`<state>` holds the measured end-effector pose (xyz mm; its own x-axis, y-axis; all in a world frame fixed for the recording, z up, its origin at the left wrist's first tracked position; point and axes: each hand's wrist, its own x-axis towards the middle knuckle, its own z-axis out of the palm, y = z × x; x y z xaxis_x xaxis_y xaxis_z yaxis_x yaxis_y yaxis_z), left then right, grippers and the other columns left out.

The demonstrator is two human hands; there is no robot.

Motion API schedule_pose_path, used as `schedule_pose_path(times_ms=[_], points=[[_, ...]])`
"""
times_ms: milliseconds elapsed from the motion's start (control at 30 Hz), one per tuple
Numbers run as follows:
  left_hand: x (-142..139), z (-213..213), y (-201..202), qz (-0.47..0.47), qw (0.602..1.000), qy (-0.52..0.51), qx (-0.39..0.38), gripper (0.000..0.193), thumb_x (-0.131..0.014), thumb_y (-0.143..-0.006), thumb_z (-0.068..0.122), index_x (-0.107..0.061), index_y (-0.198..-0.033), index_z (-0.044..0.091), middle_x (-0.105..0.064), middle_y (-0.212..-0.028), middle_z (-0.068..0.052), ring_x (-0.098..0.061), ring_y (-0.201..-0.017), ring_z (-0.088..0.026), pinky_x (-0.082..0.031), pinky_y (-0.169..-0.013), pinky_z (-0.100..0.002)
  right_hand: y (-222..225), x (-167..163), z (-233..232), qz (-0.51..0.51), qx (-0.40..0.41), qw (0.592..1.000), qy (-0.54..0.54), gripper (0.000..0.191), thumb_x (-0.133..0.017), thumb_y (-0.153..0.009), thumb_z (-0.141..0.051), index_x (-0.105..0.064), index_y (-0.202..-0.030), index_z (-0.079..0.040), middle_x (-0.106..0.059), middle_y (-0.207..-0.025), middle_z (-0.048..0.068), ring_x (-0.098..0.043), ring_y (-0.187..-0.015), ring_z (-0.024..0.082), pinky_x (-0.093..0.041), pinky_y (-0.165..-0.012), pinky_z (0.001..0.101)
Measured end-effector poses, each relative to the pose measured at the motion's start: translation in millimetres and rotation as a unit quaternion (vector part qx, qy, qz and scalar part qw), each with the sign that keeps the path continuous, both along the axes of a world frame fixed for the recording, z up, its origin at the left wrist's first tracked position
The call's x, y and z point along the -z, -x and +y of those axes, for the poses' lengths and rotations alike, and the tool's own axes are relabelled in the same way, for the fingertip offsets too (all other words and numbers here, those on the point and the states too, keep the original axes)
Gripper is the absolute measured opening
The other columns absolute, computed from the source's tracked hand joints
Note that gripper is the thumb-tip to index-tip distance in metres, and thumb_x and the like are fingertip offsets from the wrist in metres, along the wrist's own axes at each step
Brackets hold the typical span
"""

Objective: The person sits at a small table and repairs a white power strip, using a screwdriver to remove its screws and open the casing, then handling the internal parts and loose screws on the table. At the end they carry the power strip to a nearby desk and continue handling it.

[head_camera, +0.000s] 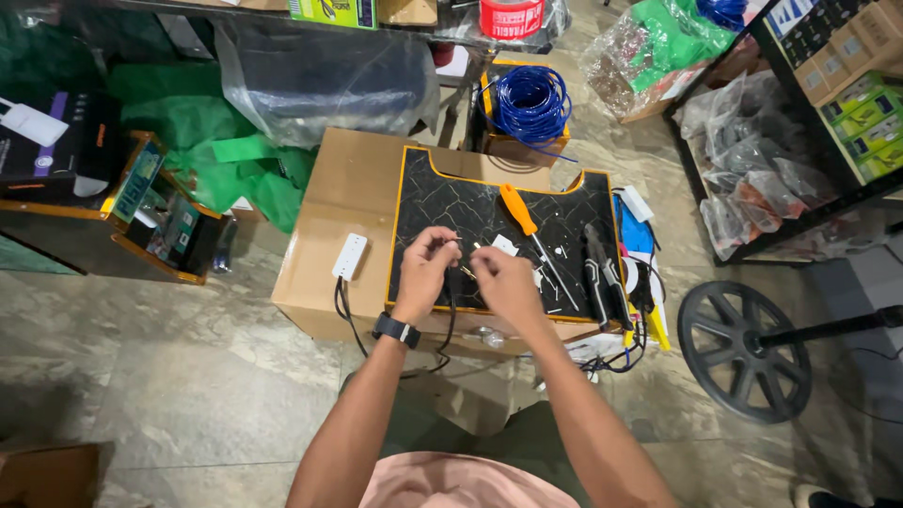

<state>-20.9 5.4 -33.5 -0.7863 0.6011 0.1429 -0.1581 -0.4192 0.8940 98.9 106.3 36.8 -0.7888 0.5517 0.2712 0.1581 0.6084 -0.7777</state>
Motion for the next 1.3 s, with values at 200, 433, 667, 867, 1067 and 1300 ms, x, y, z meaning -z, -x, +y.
schedule_pose_path(times_ms=[200,433,667,867,1067,1300], points=[[-5.4,-2.1,1.4,0.027,0.999,0.019,0.022,0.009,-0.066,-0.097,0.007,-0.065,-0.106,0.004,-0.067,-0.09,0.002,-0.063,-0.08,-0.006,-0.053,-0.075,-0.023,-21.3,3.7,44.8,0.049,0.09,0.995,-0.012,0.016,-0.07,-0.092,-0.014,-0.074,-0.103,-0.004,-0.074,-0.075,0.01,-0.067,-0.062,0.009,-0.052,-0.059,0.0281],[-15.4,-3.7,-3.8,0.087,0.992,0.082,0.031,0.012,-0.07,-0.094,0.006,-0.069,-0.105,0.002,-0.065,-0.087,0.003,-0.06,-0.08,-0.005,-0.051,-0.073,-0.023,-46.5,-2.4,75.1,0.001,0.122,0.992,-0.024,0.015,-0.069,-0.094,-0.011,-0.073,-0.105,-0.002,-0.072,-0.082,0.013,-0.066,-0.069,0.02,-0.052,-0.064,0.033],[-27.6,-8.4,-9.1,0.107,0.986,0.127,0.024,0.014,-0.069,-0.096,0.007,-0.07,-0.108,0.002,-0.07,-0.084,0.0,-0.066,-0.077,-0.006,-0.054,-0.071,-0.023,-51.2,-6.9,61.6,-0.018,0.033,0.992,-0.121,0.012,-0.067,-0.09,-0.005,-0.072,-0.101,-0.001,-0.067,-0.09,0.015,-0.069,-0.079,0.028,-0.055,-0.073,0.0371],[-22.5,-6.0,-4.9,0.025,0.997,0.056,0.04,0.011,-0.067,-0.097,0.007,-0.068,-0.106,0.001,-0.069,-0.086,-0.001,-0.067,-0.074,-0.008,-0.056,-0.067,-0.024,-49.0,-10.4,60.3,-0.044,0.019,0.984,-0.172,0.018,-0.068,-0.084,-0.002,-0.072,-0.101,-0.003,-0.067,-0.093,0.014,-0.064,-0.09,0.035,-0.051,-0.081,0.0425],[-13.9,-1.4,-3.4,0.015,1.0,0.008,0.022,0.014,-0.069,-0.096,0.004,-0.055,-0.095,0.005,-0.064,-0.085,-0.001,-0.064,-0.07,-0.008,-0.053,-0.062,-0.024,-48.7,-7.5,54.9,-0.04,-0.022,0.978,-0.204,0.021,-0.068,-0.083,-0.002,-0.07,-0.103,-0.004,-0.064,-0.094,0.015,-0.061,-0.097,0.038,-0.048,-0.084,0.0465],[-5.8,1.0,-1.8,-0.014,1.0,0.003,0.016,0.015,-0.068,-0.097,0.003,-0.055,-0.092,0.005,-0.063,-0.085,-0.001,-0.064,-0.071,-0.008,-0.053,-0.062,-0.025,-38.7,-7.7,58.5,-0.106,-0.061,0.981,-0.153,0.041,-0.062,-0.072,0.007,-0.066,-0.112,-0.003,-0.064,-0.099,0.018,-0.061,-0.097,0.038,-0.049,-0.087,0.0459]])
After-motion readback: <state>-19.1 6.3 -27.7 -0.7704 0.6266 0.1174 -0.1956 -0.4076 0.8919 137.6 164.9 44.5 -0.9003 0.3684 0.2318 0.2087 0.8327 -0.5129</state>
